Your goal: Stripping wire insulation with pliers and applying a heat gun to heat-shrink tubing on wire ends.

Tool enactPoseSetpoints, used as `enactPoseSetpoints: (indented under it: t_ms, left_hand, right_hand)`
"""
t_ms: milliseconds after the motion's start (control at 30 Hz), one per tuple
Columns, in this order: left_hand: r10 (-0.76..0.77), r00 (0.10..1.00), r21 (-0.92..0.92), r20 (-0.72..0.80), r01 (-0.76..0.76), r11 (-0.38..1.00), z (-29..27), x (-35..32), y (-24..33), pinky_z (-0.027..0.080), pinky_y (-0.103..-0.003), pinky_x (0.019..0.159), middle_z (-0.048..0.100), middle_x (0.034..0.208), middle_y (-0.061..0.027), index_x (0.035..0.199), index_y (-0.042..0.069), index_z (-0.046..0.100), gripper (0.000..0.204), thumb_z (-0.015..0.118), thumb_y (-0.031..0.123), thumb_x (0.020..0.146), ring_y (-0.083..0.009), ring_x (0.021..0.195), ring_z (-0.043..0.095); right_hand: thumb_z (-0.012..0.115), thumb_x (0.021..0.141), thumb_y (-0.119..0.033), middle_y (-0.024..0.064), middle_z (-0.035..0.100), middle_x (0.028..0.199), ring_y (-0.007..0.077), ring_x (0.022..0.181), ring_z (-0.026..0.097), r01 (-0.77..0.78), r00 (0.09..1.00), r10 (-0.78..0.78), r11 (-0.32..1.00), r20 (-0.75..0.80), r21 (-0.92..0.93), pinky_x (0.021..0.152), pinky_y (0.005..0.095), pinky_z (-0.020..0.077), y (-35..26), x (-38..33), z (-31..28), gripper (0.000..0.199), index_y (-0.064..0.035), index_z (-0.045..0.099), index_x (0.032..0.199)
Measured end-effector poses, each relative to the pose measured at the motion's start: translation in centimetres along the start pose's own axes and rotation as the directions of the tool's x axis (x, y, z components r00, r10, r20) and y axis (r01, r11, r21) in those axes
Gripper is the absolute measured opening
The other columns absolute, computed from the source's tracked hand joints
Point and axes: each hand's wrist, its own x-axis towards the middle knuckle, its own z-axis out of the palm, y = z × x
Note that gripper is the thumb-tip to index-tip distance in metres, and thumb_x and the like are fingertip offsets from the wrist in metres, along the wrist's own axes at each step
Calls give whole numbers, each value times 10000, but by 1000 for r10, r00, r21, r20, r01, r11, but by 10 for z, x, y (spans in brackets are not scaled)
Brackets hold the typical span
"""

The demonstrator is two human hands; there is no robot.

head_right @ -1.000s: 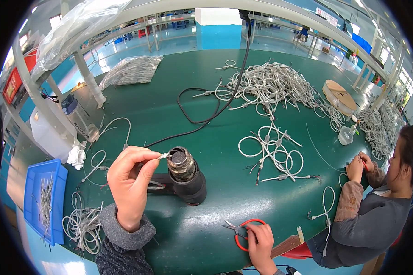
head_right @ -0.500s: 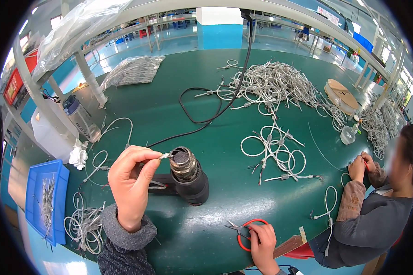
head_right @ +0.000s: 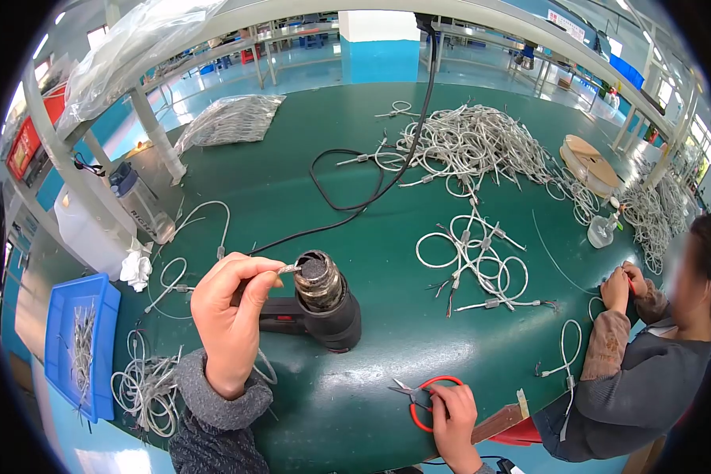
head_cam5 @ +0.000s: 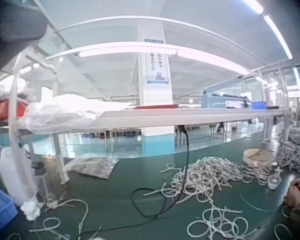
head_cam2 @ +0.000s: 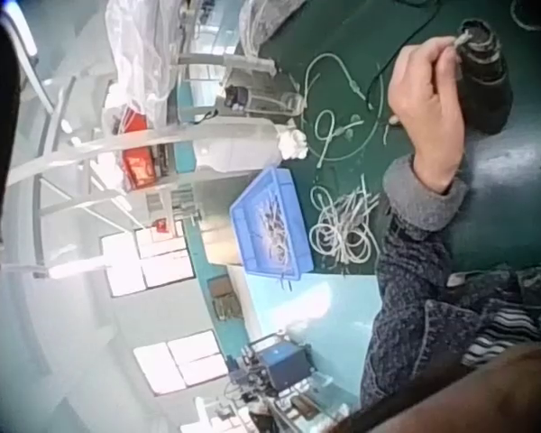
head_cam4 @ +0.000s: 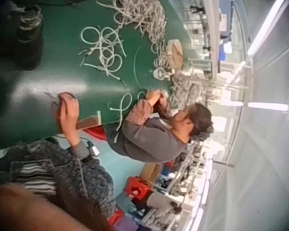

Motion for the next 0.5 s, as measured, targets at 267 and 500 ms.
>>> enactPoseSetpoints:
  t_ms: [267, 500]
  left_hand:
    - [-211, 977, -251, -29, 197, 948, -16, -8, 28, 448, -203, 512, 575, 756, -74, 970, -60, 632, 131, 556, -27, 869, -110, 595, 546]
    - [-387, 909, -474, 158, 413, 777, -40, -33, 61, 534, -275, 472, 547, 738, -92, 1056, -85, 618, 215, 520, -30, 872, -139, 551, 567]
  right_hand:
    - [612, 748, 39, 109, 584, 796, 274, 748, 536, 39, 999, -39, 999, 30, 6, 667, 362, 429, 4, -2, -3, 158, -3, 633, 899]
    - [628, 696, 13, 140, 542, 928, 299, 849, 526, 178, 971, -124, 945, 205, -273, 741, 385, 412, -12, 2, -23, 319, -40, 597, 1009]
